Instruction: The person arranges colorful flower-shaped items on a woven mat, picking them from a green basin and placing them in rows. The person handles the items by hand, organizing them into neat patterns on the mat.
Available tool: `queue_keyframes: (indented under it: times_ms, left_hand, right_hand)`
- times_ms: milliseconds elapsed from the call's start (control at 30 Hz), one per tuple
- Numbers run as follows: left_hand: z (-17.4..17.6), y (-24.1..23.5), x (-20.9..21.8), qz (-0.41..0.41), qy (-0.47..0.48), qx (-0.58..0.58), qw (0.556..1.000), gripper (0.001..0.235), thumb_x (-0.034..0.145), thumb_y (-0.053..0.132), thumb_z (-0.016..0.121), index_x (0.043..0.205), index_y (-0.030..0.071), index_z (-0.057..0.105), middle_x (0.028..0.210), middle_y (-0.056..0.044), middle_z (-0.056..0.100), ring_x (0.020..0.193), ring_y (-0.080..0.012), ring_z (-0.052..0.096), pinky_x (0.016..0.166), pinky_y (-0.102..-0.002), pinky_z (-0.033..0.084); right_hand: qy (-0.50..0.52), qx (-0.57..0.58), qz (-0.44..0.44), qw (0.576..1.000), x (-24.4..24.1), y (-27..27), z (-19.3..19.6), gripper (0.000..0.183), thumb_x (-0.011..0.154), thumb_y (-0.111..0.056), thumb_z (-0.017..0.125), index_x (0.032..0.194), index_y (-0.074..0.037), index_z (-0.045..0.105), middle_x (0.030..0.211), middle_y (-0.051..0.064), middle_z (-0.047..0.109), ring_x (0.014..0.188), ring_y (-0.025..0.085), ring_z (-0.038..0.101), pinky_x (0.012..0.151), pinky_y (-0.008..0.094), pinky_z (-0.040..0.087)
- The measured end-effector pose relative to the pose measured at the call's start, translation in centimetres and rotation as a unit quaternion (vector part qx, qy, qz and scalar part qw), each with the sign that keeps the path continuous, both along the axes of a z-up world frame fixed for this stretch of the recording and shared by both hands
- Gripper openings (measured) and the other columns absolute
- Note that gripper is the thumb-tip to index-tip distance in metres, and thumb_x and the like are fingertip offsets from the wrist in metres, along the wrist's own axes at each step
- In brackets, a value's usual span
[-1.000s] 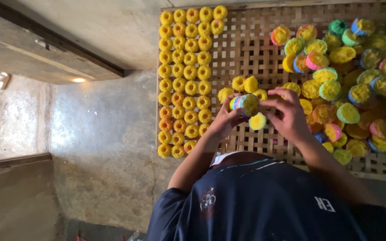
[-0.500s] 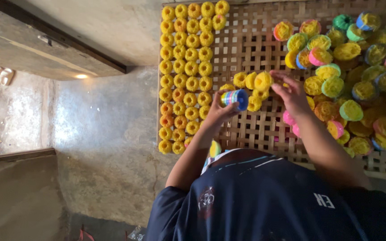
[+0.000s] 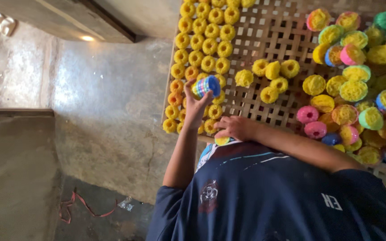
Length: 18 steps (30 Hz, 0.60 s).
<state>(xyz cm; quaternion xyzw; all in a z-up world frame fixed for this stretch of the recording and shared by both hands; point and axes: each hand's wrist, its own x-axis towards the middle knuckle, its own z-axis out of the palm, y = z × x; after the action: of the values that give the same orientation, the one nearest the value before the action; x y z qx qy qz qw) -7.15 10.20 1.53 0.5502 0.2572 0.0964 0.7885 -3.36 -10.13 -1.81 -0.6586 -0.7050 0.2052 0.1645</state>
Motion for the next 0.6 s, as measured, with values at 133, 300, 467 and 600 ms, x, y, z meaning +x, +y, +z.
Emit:
queue_keyframes:
  times_ms: [133, 300, 467, 600]
  left_hand:
    - [-0.7, 0.5, -1.7, 0.014, -0.014, -0.048, 0.999, 0.073, 0.086, 0.014, 0.082, 0.143, 0.012, 0.036, 0.123, -0.017, 0.057, 0.101, -0.0239, 0.069, 0.082, -0.037, 0.066]
    - [-1.7, -0.4, -2.3, 0.000, 0.012, -0.073, 0.997, 0.074, 0.084, 0.015, 0.081, 0.143, 0.015, 0.037, 0.127, -0.016, 0.055, 0.107, -0.0256, 0.066, 0.085, -0.039, 0.064]
    - [-2.2, -3.8, -3.8, -0.019, 0.020, -0.060, 0.998, 0.081, 0.080, 0.019, 0.083, 0.144, 0.015, 0.035, 0.127, -0.017, 0.055, 0.107, -0.0273, 0.067, 0.086, -0.037, 0.064]
    - [-1.9, -6.3, -8.4, -0.071, -0.008, -0.034, 0.997, 0.081, 0.082, 0.020, 0.085, 0.146, 0.010, 0.035, 0.131, -0.016, 0.054, 0.115, -0.0243, 0.061, 0.095, -0.035, 0.058]
  right_hand:
    - [0.141, -0.022, -0.102, 0.985, 1.4, -1.1, -0.4, 0.035, 0.082, -0.012, 0.069, 0.118, -0.016, 0.069, 0.124, 0.003, 0.060, 0.110, 0.022, 0.065, 0.089, 0.037, 0.059]
    - [0.266, -0.018, -0.353, 0.897, 4.0, -6.0, -0.9, 0.024, 0.094, -0.026, 0.070, 0.114, -0.013, 0.073, 0.112, 0.006, 0.066, 0.093, 0.017, 0.071, 0.079, 0.032, 0.060]
    - [0.312, -0.144, -0.481, 0.807, 2.9, -7.1, -3.2, 0.027, 0.101, -0.034, 0.065, 0.118, -0.014, 0.072, 0.092, 0.005, 0.077, 0.075, 0.015, 0.076, 0.072, 0.029, 0.058]
    - [0.383, -0.069, -0.401, 0.829, 0.3, -4.9, -5.2, 0.025, 0.091, -0.029, 0.070, 0.106, -0.010, 0.074, 0.080, 0.006, 0.078, 0.069, 0.016, 0.077, 0.066, 0.033, 0.060]
